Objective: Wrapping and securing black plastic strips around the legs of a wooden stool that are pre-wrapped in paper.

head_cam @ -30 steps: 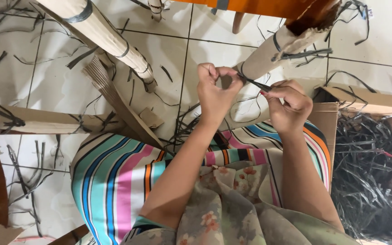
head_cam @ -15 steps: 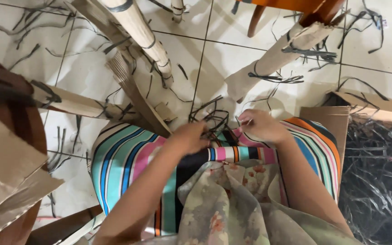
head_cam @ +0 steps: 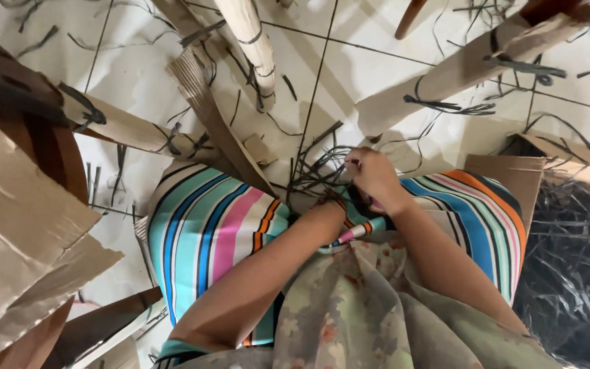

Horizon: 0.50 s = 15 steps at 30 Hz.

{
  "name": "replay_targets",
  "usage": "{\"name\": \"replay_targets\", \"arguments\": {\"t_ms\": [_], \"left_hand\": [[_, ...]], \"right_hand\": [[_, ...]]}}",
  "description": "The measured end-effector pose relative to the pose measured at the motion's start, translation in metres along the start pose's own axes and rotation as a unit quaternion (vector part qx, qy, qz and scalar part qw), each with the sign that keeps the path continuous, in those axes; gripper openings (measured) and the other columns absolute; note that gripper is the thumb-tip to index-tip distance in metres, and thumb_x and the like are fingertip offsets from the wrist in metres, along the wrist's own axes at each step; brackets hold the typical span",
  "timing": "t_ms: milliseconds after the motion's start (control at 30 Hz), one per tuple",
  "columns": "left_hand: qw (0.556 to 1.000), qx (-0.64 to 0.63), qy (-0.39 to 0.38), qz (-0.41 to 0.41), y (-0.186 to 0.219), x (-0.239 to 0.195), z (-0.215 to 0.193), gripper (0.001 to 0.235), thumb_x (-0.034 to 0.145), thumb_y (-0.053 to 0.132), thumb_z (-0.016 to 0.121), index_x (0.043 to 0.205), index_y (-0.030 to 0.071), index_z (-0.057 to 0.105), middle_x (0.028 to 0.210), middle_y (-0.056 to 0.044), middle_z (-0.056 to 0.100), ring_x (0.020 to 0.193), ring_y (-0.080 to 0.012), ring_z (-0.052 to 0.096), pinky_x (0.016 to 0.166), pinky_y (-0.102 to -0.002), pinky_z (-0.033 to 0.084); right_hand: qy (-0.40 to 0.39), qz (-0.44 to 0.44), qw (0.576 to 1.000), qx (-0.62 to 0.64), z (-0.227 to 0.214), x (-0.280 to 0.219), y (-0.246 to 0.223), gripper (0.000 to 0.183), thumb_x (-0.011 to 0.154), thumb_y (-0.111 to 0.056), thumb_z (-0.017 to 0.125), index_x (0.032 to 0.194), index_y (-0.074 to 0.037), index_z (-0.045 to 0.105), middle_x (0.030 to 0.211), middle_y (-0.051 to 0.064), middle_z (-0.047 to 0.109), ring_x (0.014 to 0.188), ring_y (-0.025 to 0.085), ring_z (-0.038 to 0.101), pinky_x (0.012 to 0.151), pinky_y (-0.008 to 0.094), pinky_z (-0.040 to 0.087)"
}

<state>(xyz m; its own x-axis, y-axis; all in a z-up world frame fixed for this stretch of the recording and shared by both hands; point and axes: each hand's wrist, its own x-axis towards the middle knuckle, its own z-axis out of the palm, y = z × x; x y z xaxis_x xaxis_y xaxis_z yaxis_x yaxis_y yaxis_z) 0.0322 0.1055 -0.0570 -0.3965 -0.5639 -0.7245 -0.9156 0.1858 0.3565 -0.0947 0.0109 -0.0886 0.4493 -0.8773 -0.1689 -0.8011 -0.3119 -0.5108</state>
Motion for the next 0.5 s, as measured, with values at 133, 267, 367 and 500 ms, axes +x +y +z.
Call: {"name": "replay_targets", "arguments": {"t_ms": [133, 267, 367, 500], "left_hand": [[0.983, -0.162, -0.011, -0.087, -0.010, 0.015, 0.029, 0.046, 0.086, 0.019, 0.066, 0.127, -0.001, 0.060, 0.124, -0.023, 0.062, 0.105, -0.0325, 0.061, 0.090, -0.040, 0.052], [0.976, -0.145, 0.155, 0.051, -0.017, -0.012, 0.032, 0.012, 0.084, 0.013, 0.067, 0.082, 0.004, 0.075, 0.096, -0.022, 0.068, 0.078, -0.0401, 0.066, 0.071, -0.049, 0.054], [0.961, -0.165, -0.076, -0.210, 0.018, -0.002, -0.023, 0.035, 0.089, 0.014, 0.059, 0.117, 0.012, 0.080, 0.103, -0.011, 0.078, 0.098, -0.0239, 0.074, 0.081, -0.035, 0.063], [0.971, -0.074, 0.194, 0.114, -0.039, -0.039, -0.006, 0.013, 0.085, 0.004, 0.066, 0.088, 0.008, 0.079, 0.082, -0.017, 0.075, 0.083, -0.0330, 0.077, 0.062, -0.041, 0.063]], "right_hand": [[-0.055, 0.065, 0.995, -0.052, 0.014, -0.003, -0.018, 0.032, 0.092, -0.039, 0.072, 0.097, -0.009, 0.078, 0.090, 0.019, 0.076, 0.090, 0.043, 0.074, 0.079, 0.053, 0.061], [-0.100, 0.171, 0.980, -0.002, 0.037, 0.010, -0.024, 0.032, 0.093, -0.034, 0.064, 0.093, -0.006, 0.080, 0.092, 0.021, 0.076, 0.094, 0.046, 0.071, 0.085, 0.055, 0.058], [-0.075, 0.074, 0.994, 0.004, 0.025, 0.000, -0.029, 0.022, 0.094, -0.025, 0.066, 0.098, -0.010, 0.081, 0.093, 0.019, 0.077, 0.095, 0.044, 0.072, 0.085, 0.052, 0.059], [-0.033, 0.024, 0.996, 0.077, -0.014, -0.001, -0.036, 0.020, 0.097, -0.020, 0.064, 0.099, -0.008, 0.080, 0.098, 0.023, 0.076, 0.099, 0.049, 0.069, 0.088, 0.056, 0.054]]}}
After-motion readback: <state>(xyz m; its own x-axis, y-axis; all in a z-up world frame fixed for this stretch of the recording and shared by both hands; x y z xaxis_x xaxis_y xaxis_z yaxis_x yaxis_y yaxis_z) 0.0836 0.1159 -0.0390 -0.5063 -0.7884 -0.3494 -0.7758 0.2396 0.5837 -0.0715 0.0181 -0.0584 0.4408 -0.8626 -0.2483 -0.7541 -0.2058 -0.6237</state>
